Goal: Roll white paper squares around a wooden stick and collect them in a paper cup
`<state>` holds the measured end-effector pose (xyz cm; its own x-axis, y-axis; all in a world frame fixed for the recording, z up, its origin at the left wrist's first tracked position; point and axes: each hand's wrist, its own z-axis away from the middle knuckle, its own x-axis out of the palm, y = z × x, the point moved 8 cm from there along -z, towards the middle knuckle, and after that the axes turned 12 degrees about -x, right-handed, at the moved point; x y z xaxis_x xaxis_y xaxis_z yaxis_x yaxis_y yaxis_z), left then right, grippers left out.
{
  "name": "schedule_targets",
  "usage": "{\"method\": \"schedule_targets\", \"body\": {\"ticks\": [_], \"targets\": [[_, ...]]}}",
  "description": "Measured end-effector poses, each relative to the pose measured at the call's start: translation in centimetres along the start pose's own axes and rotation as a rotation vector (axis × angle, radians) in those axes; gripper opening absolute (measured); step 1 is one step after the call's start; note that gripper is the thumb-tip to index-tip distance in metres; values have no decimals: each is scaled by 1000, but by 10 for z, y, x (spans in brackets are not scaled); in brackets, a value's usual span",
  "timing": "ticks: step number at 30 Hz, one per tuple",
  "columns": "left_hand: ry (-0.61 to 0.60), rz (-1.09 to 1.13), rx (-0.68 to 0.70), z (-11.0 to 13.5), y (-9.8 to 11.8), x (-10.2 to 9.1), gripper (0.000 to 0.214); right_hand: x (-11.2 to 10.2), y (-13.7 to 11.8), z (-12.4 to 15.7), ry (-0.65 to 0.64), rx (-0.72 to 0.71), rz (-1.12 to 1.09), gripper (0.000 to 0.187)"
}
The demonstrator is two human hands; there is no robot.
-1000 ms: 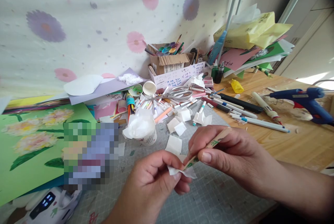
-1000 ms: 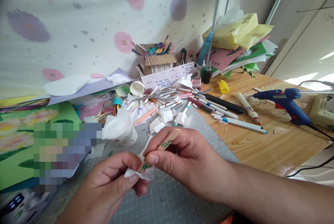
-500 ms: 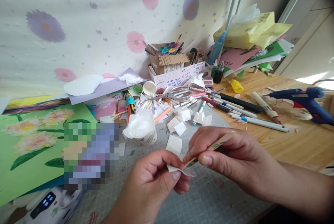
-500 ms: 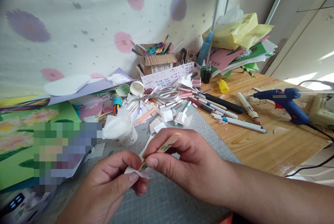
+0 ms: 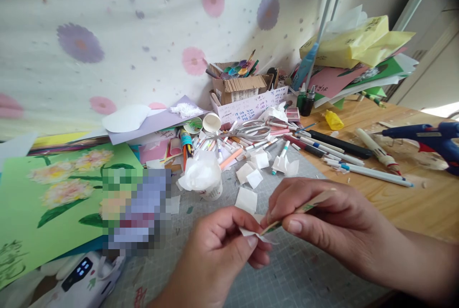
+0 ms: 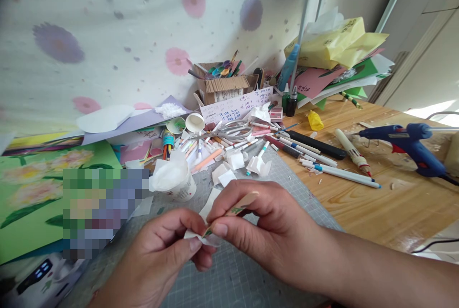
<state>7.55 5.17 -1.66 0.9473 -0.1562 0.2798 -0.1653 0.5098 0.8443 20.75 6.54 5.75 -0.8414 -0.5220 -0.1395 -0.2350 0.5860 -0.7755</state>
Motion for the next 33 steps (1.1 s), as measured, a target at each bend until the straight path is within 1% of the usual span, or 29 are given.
{"method": "schedule_targets", "body": {"ticks": [6,13,16,21,26,33], "targets": [[17,30,-17,-1,-2,1,4,4,-11,-1,-69,-63,105,19],[58,40,-21,3,0,2,2,6,-13,-1,-89,-102,167,29],[40,38,-37,1,-2,2,3,6,-15,-1,-90,-124,170,31],[-22,69,-42,0,-2,2,7,4,-15,-2,-72,-130,173,26],[-46,81,-49,3,-1,4,12,4,-15,-3,-71,-142,162,19],[-95,93,-19,2,-2,3,14,5,-14,-3,-73,-137,126,17]]}}
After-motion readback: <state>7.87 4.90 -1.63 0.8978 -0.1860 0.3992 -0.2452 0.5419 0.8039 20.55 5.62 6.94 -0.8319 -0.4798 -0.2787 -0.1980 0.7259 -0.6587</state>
